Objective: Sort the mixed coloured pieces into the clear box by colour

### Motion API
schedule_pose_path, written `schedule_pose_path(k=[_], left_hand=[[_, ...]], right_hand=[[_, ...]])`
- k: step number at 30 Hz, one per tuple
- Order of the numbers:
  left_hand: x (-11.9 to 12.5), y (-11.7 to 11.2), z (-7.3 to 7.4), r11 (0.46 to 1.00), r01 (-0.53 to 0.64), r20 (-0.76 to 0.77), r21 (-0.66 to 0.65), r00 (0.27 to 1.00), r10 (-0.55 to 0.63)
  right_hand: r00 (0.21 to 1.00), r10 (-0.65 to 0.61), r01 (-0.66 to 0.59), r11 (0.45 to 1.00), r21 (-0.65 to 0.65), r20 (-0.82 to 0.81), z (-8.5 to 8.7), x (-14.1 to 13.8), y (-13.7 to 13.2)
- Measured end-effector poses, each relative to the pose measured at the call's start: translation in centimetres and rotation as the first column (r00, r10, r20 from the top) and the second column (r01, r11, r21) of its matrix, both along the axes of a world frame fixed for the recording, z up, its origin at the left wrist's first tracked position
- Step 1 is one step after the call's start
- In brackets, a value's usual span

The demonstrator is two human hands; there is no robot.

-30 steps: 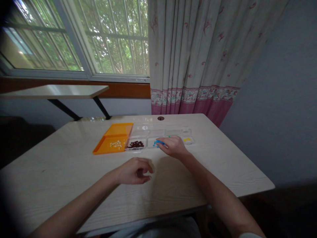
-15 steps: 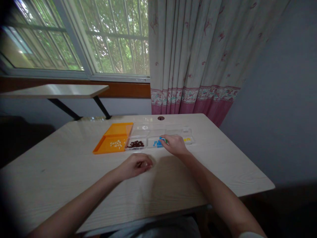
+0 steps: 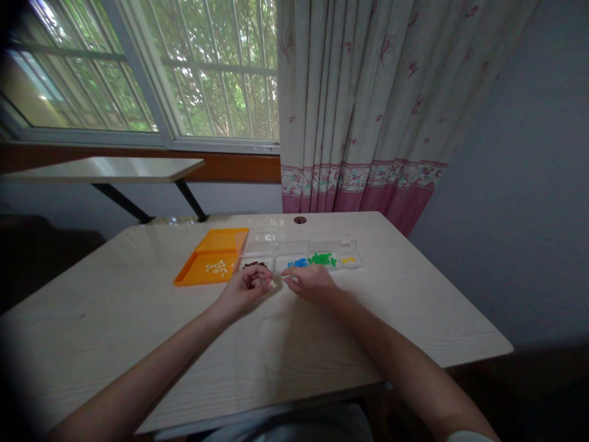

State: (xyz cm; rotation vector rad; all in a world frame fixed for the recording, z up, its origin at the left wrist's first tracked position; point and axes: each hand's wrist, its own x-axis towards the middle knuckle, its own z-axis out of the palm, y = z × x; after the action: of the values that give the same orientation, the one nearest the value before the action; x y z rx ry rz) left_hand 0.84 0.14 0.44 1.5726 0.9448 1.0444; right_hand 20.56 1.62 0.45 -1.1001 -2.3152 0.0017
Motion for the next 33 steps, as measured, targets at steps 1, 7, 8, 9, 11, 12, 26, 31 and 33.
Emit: schedule_pose_path(k=[1,7,8,9,11,12,26,31,33], left_hand=[[0.0,0.0,-0.1,1.000,0.005,0.004,-0.003,1.000,-0.005],[0.2,-0.1,-0.2,1.000,0.029,-0.010,-0.005,1.000,-0.029],[0.2,-0.2,-0.2,1.000,0.030,-0.017,-0.002,0.999,-0.030],[0.2,-0.2,-0.2,0.999,0.031,-0.032,0.006,0.999,-0.031],[0.1,-0.3,-0.2,0.999,0.030,-0.080,0.030,0.996,-0.028],[0.0,-0.3,-0.2,0.999,0.027,-0.109,0.047,0.994,-0.022],[-0.4,-0.9,0.9,0.913,-0.009,-0.342,0.408,0.926,0.162],[-0.7,-0.9,1.1,0.868,0.043,-0.363,0.495,0.918,0.162],[-1.0,-0.9,1.4,0.839,0.044,-0.351,0.543,0.919,0.179]], right_hand=[[0.999,0.050,-0.050,0.999,0.019,-0.006,-0.2,-0.3,-0.2],[0.985,0.174,-0.172,0.980,0.096,-0.011,-0.5,-0.8,-0.9],[0.984,0.176,-0.174,0.979,0.104,-0.003,-0.5,-0.7,-0.8],[0.984,0.176,-0.176,0.978,0.109,0.006,-0.4,-0.6,-0.8],[0.986,0.169,-0.169,0.979,0.116,0.011,-0.3,-0.5,-0.8],[0.987,0.158,-0.158,0.980,0.118,0.003,-0.3,-0.5,-0.8],[0.990,0.130,-0.121,0.981,0.153,-0.054,0.3,-1.0,-1.4],[0.989,0.135,-0.125,0.983,0.134,-0.068,0.4,-1.0,-1.4],[0.988,0.135,-0.126,0.985,0.121,-0.069,0.3,-1.0,-1.3]])
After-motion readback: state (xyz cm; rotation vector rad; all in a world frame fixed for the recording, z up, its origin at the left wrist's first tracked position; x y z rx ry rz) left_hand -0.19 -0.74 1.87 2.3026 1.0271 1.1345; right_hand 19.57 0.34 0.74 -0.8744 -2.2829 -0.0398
